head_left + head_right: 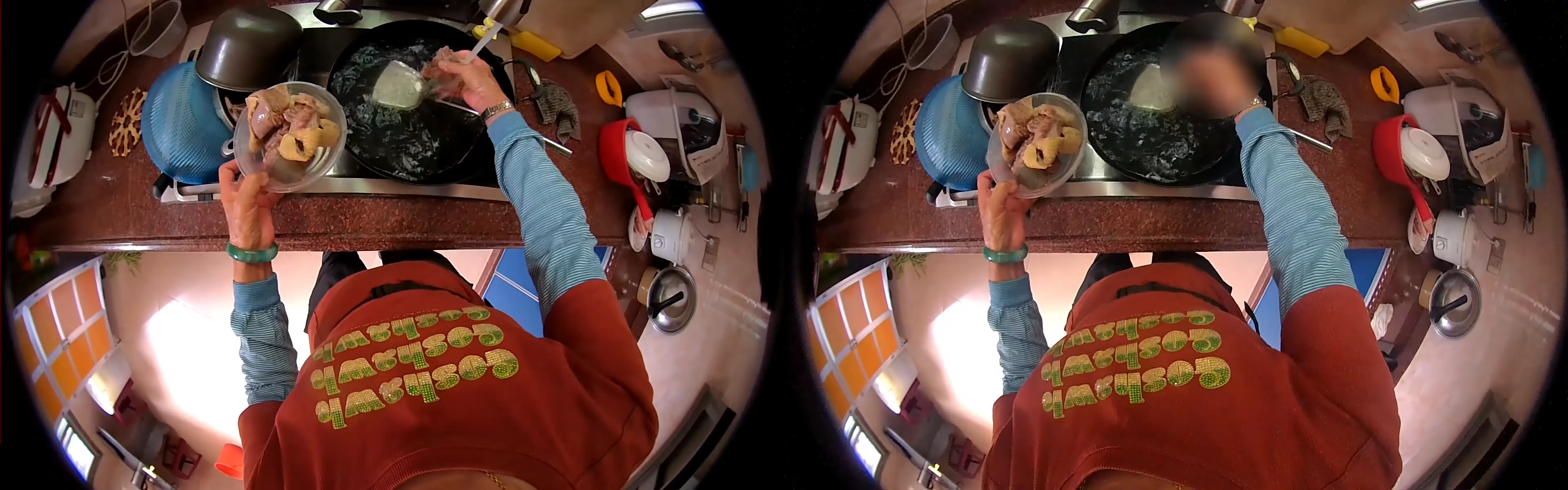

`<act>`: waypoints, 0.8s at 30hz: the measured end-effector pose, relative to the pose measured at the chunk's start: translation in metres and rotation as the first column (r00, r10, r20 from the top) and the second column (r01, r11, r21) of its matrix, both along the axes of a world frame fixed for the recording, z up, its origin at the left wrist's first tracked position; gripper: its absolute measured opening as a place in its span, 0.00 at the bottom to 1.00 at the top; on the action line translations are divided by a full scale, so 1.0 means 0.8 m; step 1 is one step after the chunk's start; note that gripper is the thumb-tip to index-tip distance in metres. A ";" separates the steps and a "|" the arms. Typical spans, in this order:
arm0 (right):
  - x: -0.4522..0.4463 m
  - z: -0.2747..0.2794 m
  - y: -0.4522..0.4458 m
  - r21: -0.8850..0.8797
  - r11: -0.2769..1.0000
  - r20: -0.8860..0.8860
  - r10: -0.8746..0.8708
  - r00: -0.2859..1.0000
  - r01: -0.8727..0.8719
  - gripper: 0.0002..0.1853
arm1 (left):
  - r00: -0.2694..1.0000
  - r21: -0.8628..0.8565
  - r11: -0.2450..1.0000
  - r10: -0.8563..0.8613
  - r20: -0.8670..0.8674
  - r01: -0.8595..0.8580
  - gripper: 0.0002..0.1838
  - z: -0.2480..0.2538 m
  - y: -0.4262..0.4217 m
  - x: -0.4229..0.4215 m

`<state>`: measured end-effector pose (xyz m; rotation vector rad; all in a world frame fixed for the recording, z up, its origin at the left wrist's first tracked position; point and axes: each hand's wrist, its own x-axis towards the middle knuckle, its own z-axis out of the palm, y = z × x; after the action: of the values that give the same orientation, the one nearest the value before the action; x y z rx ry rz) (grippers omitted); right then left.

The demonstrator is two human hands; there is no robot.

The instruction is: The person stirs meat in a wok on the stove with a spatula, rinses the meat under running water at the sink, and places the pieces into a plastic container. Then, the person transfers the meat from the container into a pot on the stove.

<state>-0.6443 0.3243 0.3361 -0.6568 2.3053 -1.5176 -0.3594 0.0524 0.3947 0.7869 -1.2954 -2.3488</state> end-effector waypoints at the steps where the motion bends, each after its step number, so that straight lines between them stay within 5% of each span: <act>1: 0.000 -0.001 0.000 0.005 1.000 0.020 -0.026 0.999 0.026 0.11 | 1.000 -0.009 1.000 -0.020 0.006 0.020 0.19 -0.002 -0.001 0.001; 5: -0.002 -0.007 0.005 0.019 0.999 -0.179 0.050 0.983 -0.047 0.12 | 1.000 -0.009 1.000 0.012 0.020 -0.012 0.19 0.009 0.012 -0.005; 8: 0.001 0.011 0.008 -0.146 0.986 0.109 0.097 0.989 -0.080 0.13 | 0.999 -0.027 1.000 -0.007 0.042 0.008 0.19 -0.002 0.008 -0.005; 12: 0.027 0.049 0.006 0.175 0.965 -0.116 0.216 0.970 -0.194 0.15 | 0.999 -0.038 0.999 -0.035 0.041 0.037 0.19 0.004 0.015 -0.011; 14: 0.047 0.082 0.007 -0.378 0.926 0.496 0.222 0.839 -0.021 0.17 | 0.998 -0.044 0.998 -0.047 0.039 0.049 0.19 0.005 0.015 -0.013; 16: 0.051 0.072 0.010 -0.024 0.974 0.070 0.225 0.972 -0.224 0.11 | 0.998 -0.032 0.998 -0.061 0.033 0.062 0.20 0.004 0.016 -0.016; 18: 0.064 0.074 0.000 0.254 0.958 -0.481 0.244 0.842 -0.132 0.06 | 0.994 -0.061 0.993 -0.094 0.050 0.097 0.19 -0.002 0.011 -0.017; 19: 0.073 0.097 -0.001 0.056 0.989 0.093 0.128 0.987 -0.133 0.07 | 0.992 -0.088 0.989 -0.111 0.068 0.116 0.19 -0.004 0.009 -0.017; 24: 0.068 0.086 -0.002 0.196 0.970 -0.200 0.185 0.962 -0.146 0.08 | 0.994 -0.064 0.992 -0.107 0.032 0.108 0.18 0.011 0.024 -0.025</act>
<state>-0.5901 0.3224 0.4048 -0.9806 2.4365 -1.1971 -0.3794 0.0719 0.4033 0.7503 -1.4532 -2.3718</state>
